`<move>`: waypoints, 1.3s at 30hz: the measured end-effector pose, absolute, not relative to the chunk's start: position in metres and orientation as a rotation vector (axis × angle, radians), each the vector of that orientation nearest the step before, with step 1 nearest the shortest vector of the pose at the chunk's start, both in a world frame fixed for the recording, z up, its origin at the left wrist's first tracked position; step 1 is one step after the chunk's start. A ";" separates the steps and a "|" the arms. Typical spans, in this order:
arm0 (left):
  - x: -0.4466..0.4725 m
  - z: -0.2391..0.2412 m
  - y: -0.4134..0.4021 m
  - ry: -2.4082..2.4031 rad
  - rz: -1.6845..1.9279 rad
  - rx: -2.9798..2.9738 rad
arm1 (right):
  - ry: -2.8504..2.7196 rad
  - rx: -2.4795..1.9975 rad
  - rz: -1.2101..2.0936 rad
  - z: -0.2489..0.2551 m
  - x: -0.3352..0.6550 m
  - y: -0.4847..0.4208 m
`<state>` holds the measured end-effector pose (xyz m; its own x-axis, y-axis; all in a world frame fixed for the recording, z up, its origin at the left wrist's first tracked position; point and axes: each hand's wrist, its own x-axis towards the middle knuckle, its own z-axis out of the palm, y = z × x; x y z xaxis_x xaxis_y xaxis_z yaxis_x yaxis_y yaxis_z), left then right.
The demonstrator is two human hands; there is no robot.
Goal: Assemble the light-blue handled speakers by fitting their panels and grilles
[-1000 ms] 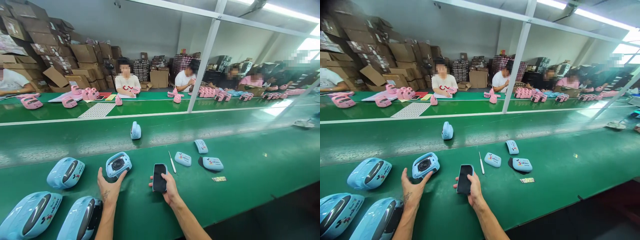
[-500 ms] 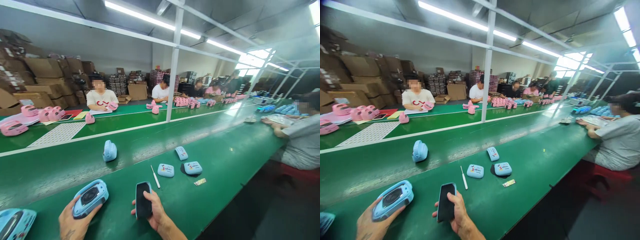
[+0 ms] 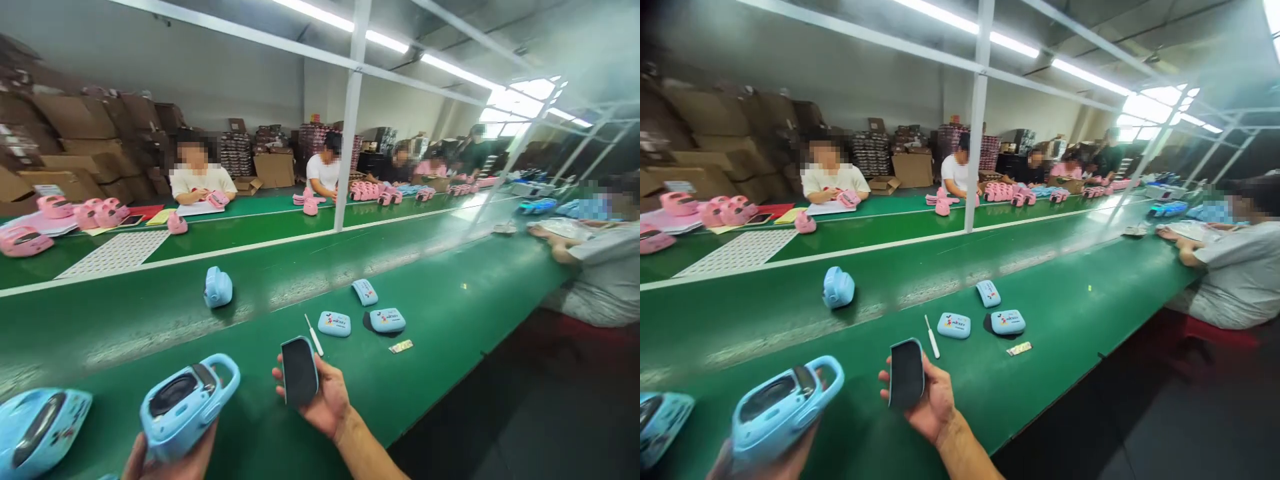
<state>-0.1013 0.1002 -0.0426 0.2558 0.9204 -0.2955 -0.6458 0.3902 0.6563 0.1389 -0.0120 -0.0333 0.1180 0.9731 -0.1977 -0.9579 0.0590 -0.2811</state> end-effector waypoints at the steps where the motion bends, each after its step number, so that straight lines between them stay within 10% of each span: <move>1: -0.097 -0.040 0.095 0.704 1.103 0.370 | -0.038 -0.407 1.435 -0.033 0.137 -0.013; 20: -0.025 0.000 0.034 1.129 1.072 0.677 | -1.145 -1.373 0.911 -0.019 0.084 -0.028; 39: -0.059 0.000 0.022 0.860 0.890 0.700 | -1.967 -1.022 0.699 0.001 0.135 -0.024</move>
<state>-0.0586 0.0223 0.0002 0.3546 0.8728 -0.3354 -0.3655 0.4596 0.8094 0.1347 -0.0244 0.0010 -0.3584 0.8462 0.3943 0.4072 0.5218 -0.7496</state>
